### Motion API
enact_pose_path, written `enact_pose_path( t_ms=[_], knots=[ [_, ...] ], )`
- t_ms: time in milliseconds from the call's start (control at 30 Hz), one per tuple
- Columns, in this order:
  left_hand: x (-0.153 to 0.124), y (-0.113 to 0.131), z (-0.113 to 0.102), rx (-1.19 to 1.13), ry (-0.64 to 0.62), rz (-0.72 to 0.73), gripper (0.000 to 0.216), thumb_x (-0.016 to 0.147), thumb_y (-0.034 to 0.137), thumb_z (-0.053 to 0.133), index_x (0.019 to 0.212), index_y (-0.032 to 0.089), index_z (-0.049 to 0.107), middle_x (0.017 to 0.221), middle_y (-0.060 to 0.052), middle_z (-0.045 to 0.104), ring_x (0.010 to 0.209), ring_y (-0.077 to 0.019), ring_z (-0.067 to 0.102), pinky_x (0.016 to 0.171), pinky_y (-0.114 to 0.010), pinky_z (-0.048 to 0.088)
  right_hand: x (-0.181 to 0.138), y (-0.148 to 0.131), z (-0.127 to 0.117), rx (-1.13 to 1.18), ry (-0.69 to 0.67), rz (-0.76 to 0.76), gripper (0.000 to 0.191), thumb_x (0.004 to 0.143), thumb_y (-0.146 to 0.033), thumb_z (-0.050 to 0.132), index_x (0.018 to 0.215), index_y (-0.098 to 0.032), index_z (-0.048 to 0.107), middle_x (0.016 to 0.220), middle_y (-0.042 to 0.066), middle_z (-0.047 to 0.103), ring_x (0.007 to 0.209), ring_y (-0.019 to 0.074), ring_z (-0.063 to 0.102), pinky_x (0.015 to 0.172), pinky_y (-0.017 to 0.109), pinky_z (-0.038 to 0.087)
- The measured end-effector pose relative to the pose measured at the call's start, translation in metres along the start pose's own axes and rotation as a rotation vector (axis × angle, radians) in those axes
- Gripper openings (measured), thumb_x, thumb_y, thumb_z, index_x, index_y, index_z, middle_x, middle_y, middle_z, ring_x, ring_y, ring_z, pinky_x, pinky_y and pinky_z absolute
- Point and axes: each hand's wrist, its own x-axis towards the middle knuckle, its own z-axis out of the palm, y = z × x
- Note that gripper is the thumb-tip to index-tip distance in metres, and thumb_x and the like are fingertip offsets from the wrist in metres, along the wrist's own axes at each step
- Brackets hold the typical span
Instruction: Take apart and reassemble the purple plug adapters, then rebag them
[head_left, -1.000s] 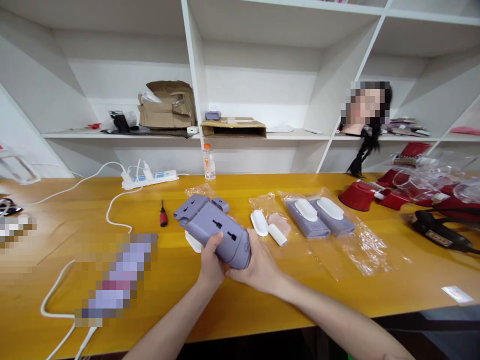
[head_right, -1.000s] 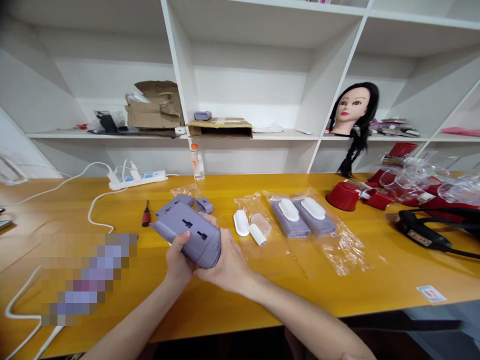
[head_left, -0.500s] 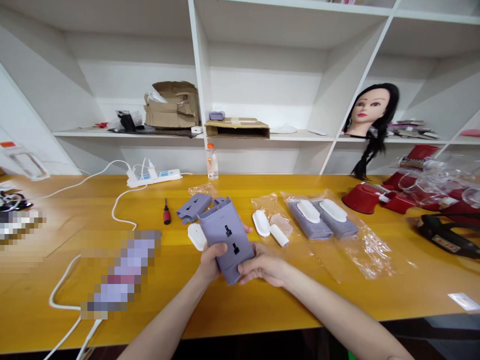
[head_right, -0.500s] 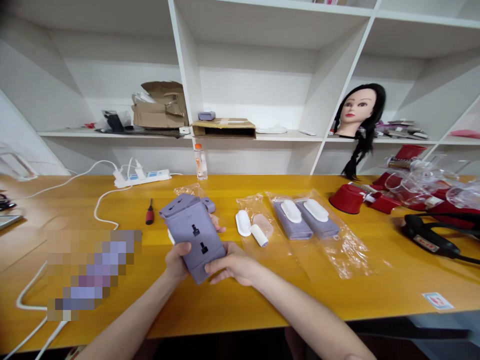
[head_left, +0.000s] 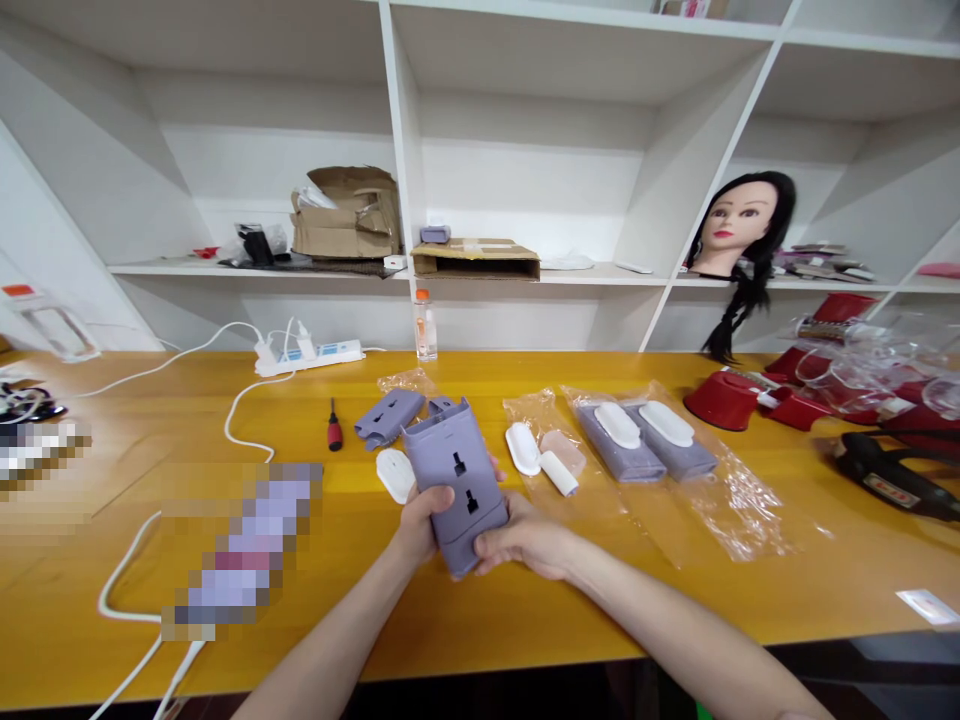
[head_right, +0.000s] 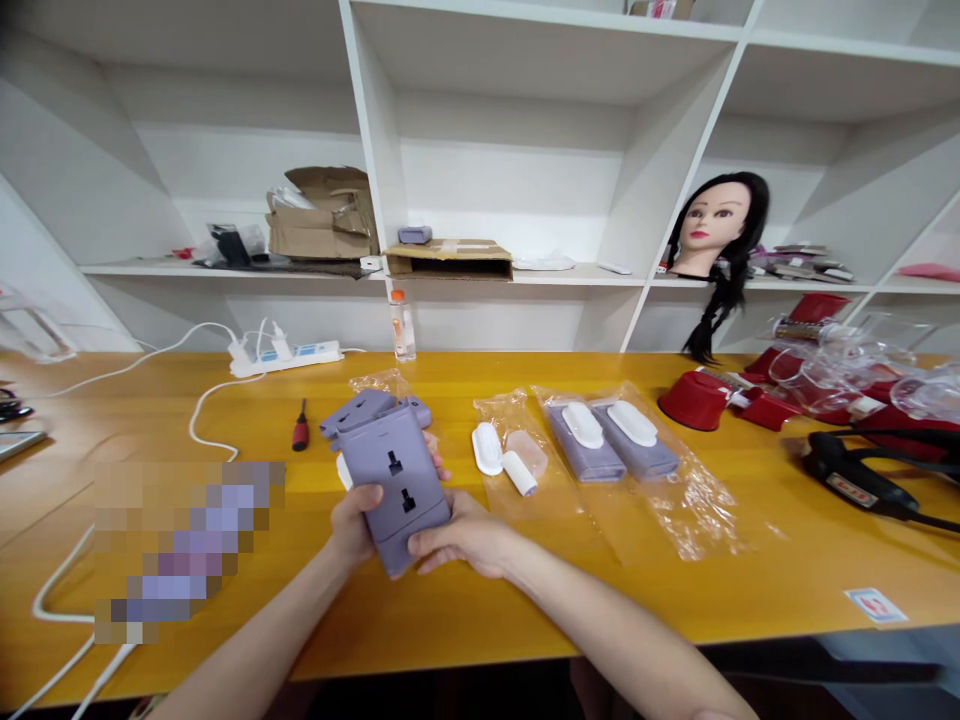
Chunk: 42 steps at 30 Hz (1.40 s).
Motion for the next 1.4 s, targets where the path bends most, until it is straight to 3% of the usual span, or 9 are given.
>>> enact_pose_path(
  t_ms=[100, 333, 467, 667, 800, 900, 1000, 1167, 1400],
  knots=[
    [0.0, 0.001, 0.001, -0.032, -0.007, -0.033, 0.054, 0.056, 0.029, 0.057, 0.108, 0.016, 0.053, 0.097, -0.011, 0.065, 0.095, -0.0325, 0.058, 0.077, -0.044, 0.046, -0.001, -0.001, 0.0, -0.028, -0.059, 0.031, 0.046, 0.052, -0.026, 0.079, 0.091, -0.011, 0.061, 0.077, 0.006, 0.067, 0.063, 0.0177, 0.066, 0.051, 0.02, 0.045],
    [0.003, 0.004, 0.008, -0.164, 0.023, -0.016, 0.054, 0.06, 0.038, 0.053, 0.11, 0.017, 0.051, 0.096, -0.011, 0.063, 0.095, -0.0324, 0.058, 0.077, -0.045, 0.046, -0.001, -0.005, 0.003, -0.118, -0.047, -0.082, 0.031, 0.052, -0.024, 0.079, 0.068, -0.008, 0.058, 0.053, -0.001, 0.059, 0.037, 0.0065, 0.052, 0.034, 0.015, 0.031],
    [0.0, 0.0, 0.009, -0.146, 0.013, 0.025, 0.058, 0.057, 0.04, 0.055, 0.11, 0.017, 0.05, 0.097, -0.011, 0.062, 0.097, -0.033, 0.056, 0.078, -0.045, 0.045, -0.005, -0.008, 0.003, -0.076, -0.077, -0.087, 0.039, 0.051, -0.024, 0.08, 0.078, -0.01, 0.055, 0.053, -0.005, 0.056, 0.031, 0.0043, 0.044, 0.029, 0.015, 0.032],
    [-0.002, 0.0, 0.013, -0.128, -0.01, -0.033, 0.056, 0.056, 0.037, 0.056, 0.109, 0.019, 0.051, 0.099, -0.01, 0.062, 0.098, -0.0334, 0.055, 0.08, -0.047, 0.044, -0.007, -0.012, -0.003, -0.109, -0.156, -0.059, 0.043, 0.053, -0.028, 0.079, 0.08, -0.012, 0.05, 0.056, -0.004, 0.056, 0.03, 0.0038, 0.043, 0.027, 0.015, 0.029],
    [0.002, 0.0, 0.012, -0.169, 0.086, 0.046, 0.052, 0.061, 0.039, 0.054, 0.108, 0.019, 0.051, 0.098, -0.01, 0.062, 0.099, -0.0323, 0.055, 0.081, -0.046, 0.043, -0.008, -0.018, 0.003, -0.217, 0.047, -0.118, 0.061, 0.055, -0.036, 0.076, 0.102, -0.015, 0.044, 0.068, -0.002, 0.059, 0.037, 0.0064, 0.048, 0.034, 0.018, 0.035],
    [0.003, -0.005, 0.01, -0.126, 0.191, 0.138, 0.048, 0.062, 0.037, 0.055, 0.106, 0.019, 0.052, 0.097, -0.01, 0.062, 0.099, -0.0312, 0.054, 0.082, -0.045, 0.043, -0.012, -0.022, 0.016, -0.453, 0.298, -0.324, 0.084, 0.047, -0.035, 0.08, 0.118, -0.022, 0.036, 0.105, 0.006, 0.056, 0.075, 0.0159, 0.059, 0.059, 0.028, 0.048],
    [0.001, -0.011, 0.011, -0.085, 0.256, 0.234, 0.042, 0.063, 0.034, 0.054, 0.103, 0.018, 0.054, 0.096, -0.009, 0.063, 0.1, -0.03, 0.054, 0.084, -0.042, 0.043, -0.016, -0.019, 0.025, -0.716, 0.462, -0.399, 0.097, 0.037, -0.037, 0.083, 0.12, -0.025, 0.035, 0.118, 0.008, 0.049, 0.103, 0.0256, 0.049, 0.08, 0.037, 0.043],
    [0.0, -0.008, 0.024, -0.116, 0.272, 0.27, 0.04, 0.064, 0.034, 0.05, 0.098, 0.015, 0.058, 0.092, -0.01, 0.062, 0.095, -0.0294, 0.056, 0.081, -0.04, 0.045, -0.016, -0.006, 0.028, -0.844, 0.51, -0.353, 0.071, 0.048, -0.037, 0.078, 0.106, -0.022, 0.039, 0.1, 0.006, 0.055, 0.087, 0.0222, 0.054, 0.069, 0.035, 0.045],
    [0.001, 0.003, 0.034, -0.205, 0.257, 0.301, 0.044, 0.064, 0.035, 0.047, 0.1, 0.012, 0.059, 0.09, -0.012, 0.063, 0.087, -0.0264, 0.058, 0.079, -0.039, 0.046, -0.016, -0.004, 0.036, -0.79, 0.544, -0.385, 0.072, 0.047, -0.032, 0.077, 0.106, -0.023, 0.038, 0.1, 0.002, 0.054, 0.086, 0.0198, 0.055, 0.068, 0.032, 0.047]
  ],
)
